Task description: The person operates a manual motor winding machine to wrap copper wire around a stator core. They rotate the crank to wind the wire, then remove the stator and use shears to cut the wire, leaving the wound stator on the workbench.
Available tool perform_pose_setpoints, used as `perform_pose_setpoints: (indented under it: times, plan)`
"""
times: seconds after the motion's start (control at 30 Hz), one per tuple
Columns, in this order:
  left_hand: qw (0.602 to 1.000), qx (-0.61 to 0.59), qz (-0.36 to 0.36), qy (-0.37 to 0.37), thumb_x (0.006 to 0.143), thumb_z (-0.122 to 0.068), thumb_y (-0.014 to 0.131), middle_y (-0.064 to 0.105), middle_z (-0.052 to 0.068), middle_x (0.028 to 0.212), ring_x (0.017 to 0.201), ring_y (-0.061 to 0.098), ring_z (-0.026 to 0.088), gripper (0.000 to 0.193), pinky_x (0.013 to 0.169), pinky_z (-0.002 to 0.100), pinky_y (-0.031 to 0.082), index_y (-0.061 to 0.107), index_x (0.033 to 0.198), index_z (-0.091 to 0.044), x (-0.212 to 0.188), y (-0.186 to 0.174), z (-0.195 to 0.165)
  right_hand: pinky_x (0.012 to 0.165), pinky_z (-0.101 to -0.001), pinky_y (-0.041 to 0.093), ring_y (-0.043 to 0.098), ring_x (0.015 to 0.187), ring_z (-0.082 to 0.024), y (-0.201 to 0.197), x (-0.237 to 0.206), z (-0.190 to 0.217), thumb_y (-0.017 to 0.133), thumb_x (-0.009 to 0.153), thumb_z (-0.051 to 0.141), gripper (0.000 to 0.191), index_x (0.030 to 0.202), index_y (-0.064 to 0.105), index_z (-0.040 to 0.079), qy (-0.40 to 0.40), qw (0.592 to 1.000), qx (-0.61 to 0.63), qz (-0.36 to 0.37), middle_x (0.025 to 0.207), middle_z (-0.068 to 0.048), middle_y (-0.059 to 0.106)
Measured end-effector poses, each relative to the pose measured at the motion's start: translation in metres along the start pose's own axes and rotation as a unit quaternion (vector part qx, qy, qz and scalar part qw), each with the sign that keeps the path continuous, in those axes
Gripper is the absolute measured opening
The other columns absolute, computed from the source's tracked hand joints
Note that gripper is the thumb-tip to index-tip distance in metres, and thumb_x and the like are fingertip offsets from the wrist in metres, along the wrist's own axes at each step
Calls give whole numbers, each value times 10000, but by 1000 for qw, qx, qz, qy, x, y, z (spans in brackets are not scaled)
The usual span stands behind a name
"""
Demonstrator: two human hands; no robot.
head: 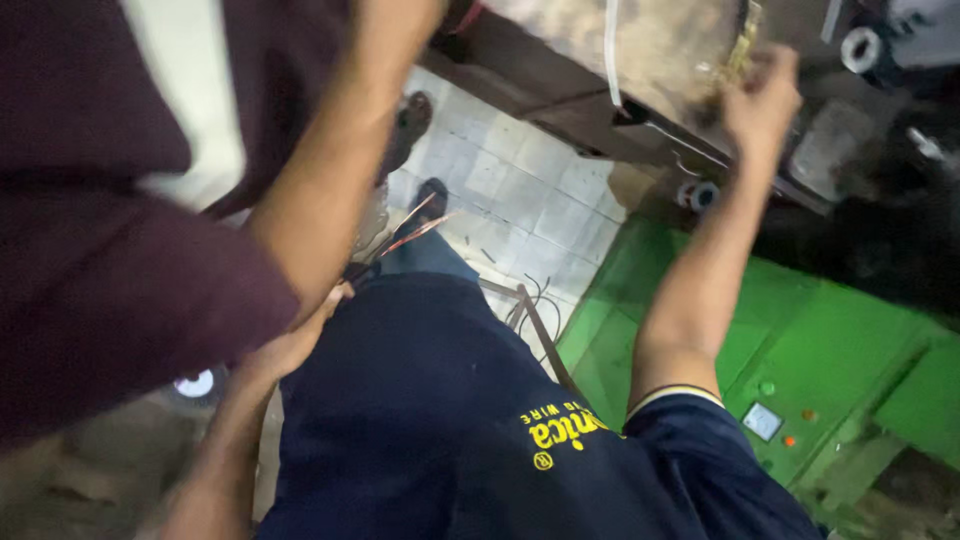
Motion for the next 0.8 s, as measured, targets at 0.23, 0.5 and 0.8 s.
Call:
perform_pose_setpoints:
  times: [0.23,0.5,0.8]
  plan:
    - [963,-248,98,-29,1069,-344,505,723,15,1086,1022,655,158,304,919,352,465,719,1101,-131,1,24,39,514,-308,401,561,593,-150,-16,-85,12,754,1028,170,279,876,602,-6,236,904,344,87,726,-67,642]
    - [943,-308,79,103,1040,-255,544,591,63,773,697,559,131,288,670,317,475,713,999,-24,-31,-11,65,507,-250,469,591,584,-101,23,-373,146,393,916,759,689,989,650,124,490,715,491,89,737,14,635]
    - [951,-298,-64,54,1026,-238,566,684,126,848,802,654,263,276,766,399,488,718,972,-13,-121,-26,142,598,-275,424,534,701,-109,80,-408,309,613,811,840,849,1037,648,22,12,710,402,578,776,-4,565]
Point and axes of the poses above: each hand's wrist, its own x-axis towards the middle knuckle, its own y-axis out of the palm, z = x × y, the point moved 1 cm from there along x, towards the middle knuckle
